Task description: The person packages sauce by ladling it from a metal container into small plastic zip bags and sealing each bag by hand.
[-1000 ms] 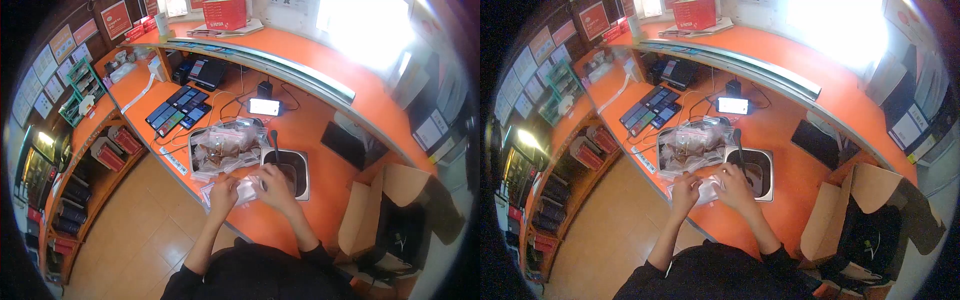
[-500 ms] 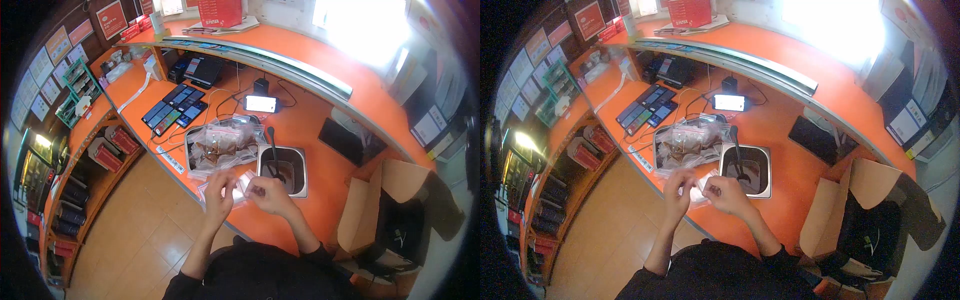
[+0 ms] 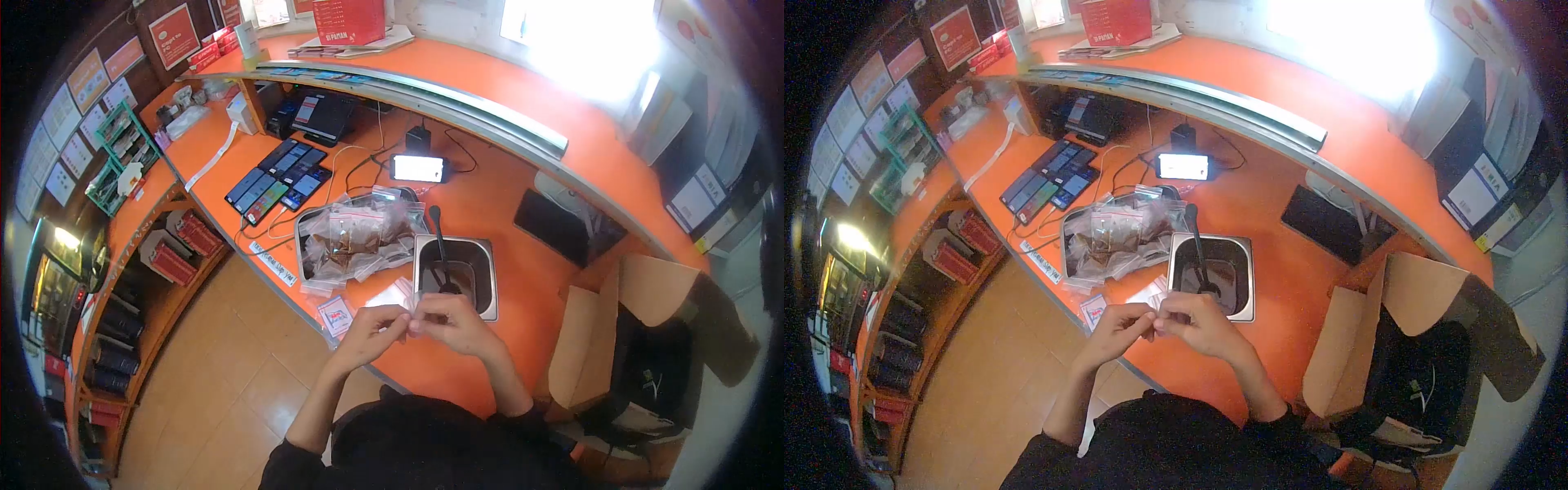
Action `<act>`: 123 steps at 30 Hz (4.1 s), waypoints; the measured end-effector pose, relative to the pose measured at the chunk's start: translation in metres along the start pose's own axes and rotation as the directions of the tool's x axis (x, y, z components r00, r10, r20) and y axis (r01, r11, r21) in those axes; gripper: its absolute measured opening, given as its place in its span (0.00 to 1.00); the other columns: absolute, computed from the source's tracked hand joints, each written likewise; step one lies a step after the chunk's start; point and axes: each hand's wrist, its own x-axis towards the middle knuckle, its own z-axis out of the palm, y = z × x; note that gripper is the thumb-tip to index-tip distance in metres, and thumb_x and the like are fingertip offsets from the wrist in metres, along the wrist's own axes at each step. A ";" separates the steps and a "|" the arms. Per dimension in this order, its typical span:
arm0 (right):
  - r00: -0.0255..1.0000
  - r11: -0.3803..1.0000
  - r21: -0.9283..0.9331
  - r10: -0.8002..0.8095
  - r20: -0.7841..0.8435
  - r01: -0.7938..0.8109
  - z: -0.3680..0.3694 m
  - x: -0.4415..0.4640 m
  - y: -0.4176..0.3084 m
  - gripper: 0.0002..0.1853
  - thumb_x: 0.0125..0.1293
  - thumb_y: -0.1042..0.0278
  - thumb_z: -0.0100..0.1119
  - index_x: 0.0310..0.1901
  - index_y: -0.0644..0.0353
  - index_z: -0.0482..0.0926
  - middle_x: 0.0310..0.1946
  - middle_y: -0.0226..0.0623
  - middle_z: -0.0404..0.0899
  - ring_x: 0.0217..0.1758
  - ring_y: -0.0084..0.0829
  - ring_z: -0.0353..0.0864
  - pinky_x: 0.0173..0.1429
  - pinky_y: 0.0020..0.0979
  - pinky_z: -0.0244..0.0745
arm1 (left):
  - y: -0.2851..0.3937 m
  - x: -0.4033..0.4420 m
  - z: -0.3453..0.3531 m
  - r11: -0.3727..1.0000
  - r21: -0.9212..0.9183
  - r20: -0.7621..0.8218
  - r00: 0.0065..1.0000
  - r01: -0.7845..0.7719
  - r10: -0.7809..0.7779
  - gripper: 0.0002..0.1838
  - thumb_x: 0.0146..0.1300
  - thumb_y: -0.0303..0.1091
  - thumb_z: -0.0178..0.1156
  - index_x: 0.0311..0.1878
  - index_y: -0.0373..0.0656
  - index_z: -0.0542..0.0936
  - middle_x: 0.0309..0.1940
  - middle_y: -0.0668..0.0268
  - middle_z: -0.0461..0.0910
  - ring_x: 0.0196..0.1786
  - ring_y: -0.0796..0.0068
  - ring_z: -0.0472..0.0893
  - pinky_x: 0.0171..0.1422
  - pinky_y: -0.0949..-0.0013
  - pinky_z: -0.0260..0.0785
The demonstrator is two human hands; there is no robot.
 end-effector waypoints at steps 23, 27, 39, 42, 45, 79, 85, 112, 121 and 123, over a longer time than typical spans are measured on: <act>0.848 0.909 -0.416 -0.199 -0.491 -0.027 0.009 0.004 -0.009 0.05 0.54 0.78 0.65 0.32 0.61 0.79 0.30 0.36 0.79 0.27 0.34 0.81 0.33 0.35 0.77 | 0.030 0.006 0.024 0.868 0.496 -0.513 0.817 0.032 0.263 0.21 0.58 0.31 0.68 0.56 0.38 0.80 0.40 0.60 0.85 0.38 0.70 0.84 0.35 0.71 0.74; 0.840 0.899 -0.418 -0.324 -0.436 0.130 0.009 0.006 0.003 0.04 0.56 0.78 0.65 0.34 0.61 0.81 0.30 0.37 0.80 0.28 0.33 0.83 0.33 0.33 0.77 | 0.011 0.011 0.019 0.833 0.462 -0.211 0.874 -0.306 0.438 0.36 0.54 0.30 0.70 0.68 0.42 0.71 0.56 0.56 0.79 0.46 0.68 0.82 0.44 0.69 0.76; 0.830 0.919 -0.393 -0.245 -0.500 0.034 0.016 0.007 0.000 0.05 0.56 0.79 0.67 0.35 0.62 0.83 0.26 0.34 0.79 0.20 0.23 0.76 0.25 0.26 0.69 | 0.003 0.016 0.032 0.781 0.588 -0.252 0.870 -0.210 0.424 0.43 0.46 0.33 0.76 0.69 0.44 0.71 0.58 0.57 0.80 0.52 0.60 0.82 0.54 0.61 0.73; 0.849 0.961 -0.278 -0.152 -0.507 0.006 0.014 0.017 -0.006 0.03 0.59 0.77 0.65 0.34 0.62 0.81 0.25 0.36 0.77 0.23 0.30 0.79 0.26 0.29 0.70 | -0.011 0.011 0.032 0.873 0.471 -0.382 0.861 -0.132 0.336 0.39 0.49 0.31 0.75 0.68 0.44 0.74 0.55 0.59 0.83 0.33 0.74 0.81 0.36 0.71 0.73; 0.805 0.969 -0.238 -0.093 -0.586 -0.061 -0.002 0.040 0.012 0.05 0.62 0.72 0.64 0.37 0.62 0.81 0.25 0.35 0.76 0.28 0.35 0.80 0.35 0.35 0.74 | -0.013 0.008 0.024 0.886 0.451 -0.470 0.815 -0.107 0.338 0.34 0.55 0.30 0.73 0.67 0.44 0.75 0.53 0.63 0.85 0.20 0.86 0.72 0.24 0.79 0.64; 0.865 1.000 0.012 0.024 -0.502 -0.021 -0.025 -0.040 0.081 0.10 0.73 0.69 0.60 0.38 0.67 0.84 0.25 0.33 0.81 0.24 0.19 0.77 0.28 0.22 0.70 | -0.024 0.002 0.021 0.993 0.114 -0.556 0.828 -0.015 0.076 0.31 0.60 0.29 0.72 0.65 0.39 0.72 0.51 0.59 0.80 0.31 0.82 0.81 0.32 0.79 0.71; 0.568 0.902 0.432 0.352 -0.744 0.007 -0.037 -0.038 0.089 0.15 0.75 0.61 0.58 0.35 0.64 0.83 0.20 0.29 0.78 0.17 0.16 0.70 0.22 0.19 0.60 | -0.049 0.002 0.011 0.985 0.157 -0.544 0.827 -0.066 0.142 0.12 0.60 0.28 0.72 0.44 0.37 0.81 0.47 0.60 0.80 0.32 0.80 0.82 0.35 0.77 0.73; 0.166 0.721 0.583 0.567 -0.807 0.375 -0.047 -0.043 0.032 0.12 0.73 0.61 0.60 0.41 0.64 0.81 0.25 0.25 0.76 0.26 0.14 0.71 0.30 0.17 0.66 | 0.012 0.074 0.030 0.886 0.382 -0.460 0.777 -0.263 0.429 0.30 0.50 0.26 0.75 0.59 0.42 0.78 0.43 0.64 0.81 0.29 0.79 0.79 0.33 0.75 0.71; 0.154 0.844 0.388 0.356 -0.922 0.370 -0.057 -0.034 -0.010 0.13 0.75 0.60 0.58 0.41 0.62 0.82 0.26 0.24 0.76 0.28 0.12 0.72 0.30 0.13 0.64 | -0.004 0.093 0.044 0.911 0.334 -0.412 0.832 -0.241 0.371 0.38 0.49 0.29 0.76 0.67 0.42 0.74 0.47 0.60 0.82 0.27 0.80 0.78 0.32 0.75 0.72; 0.141 0.883 0.274 0.237 -0.961 0.380 -0.058 -0.029 -0.020 0.14 0.75 0.59 0.58 0.39 0.62 0.82 0.25 0.24 0.76 0.26 0.12 0.71 0.28 0.13 0.63 | -0.004 0.096 0.049 0.903 0.329 -0.383 0.836 -0.275 0.394 0.40 0.49 0.30 0.76 0.68 0.42 0.73 0.45 0.59 0.82 0.27 0.79 0.79 0.33 0.75 0.73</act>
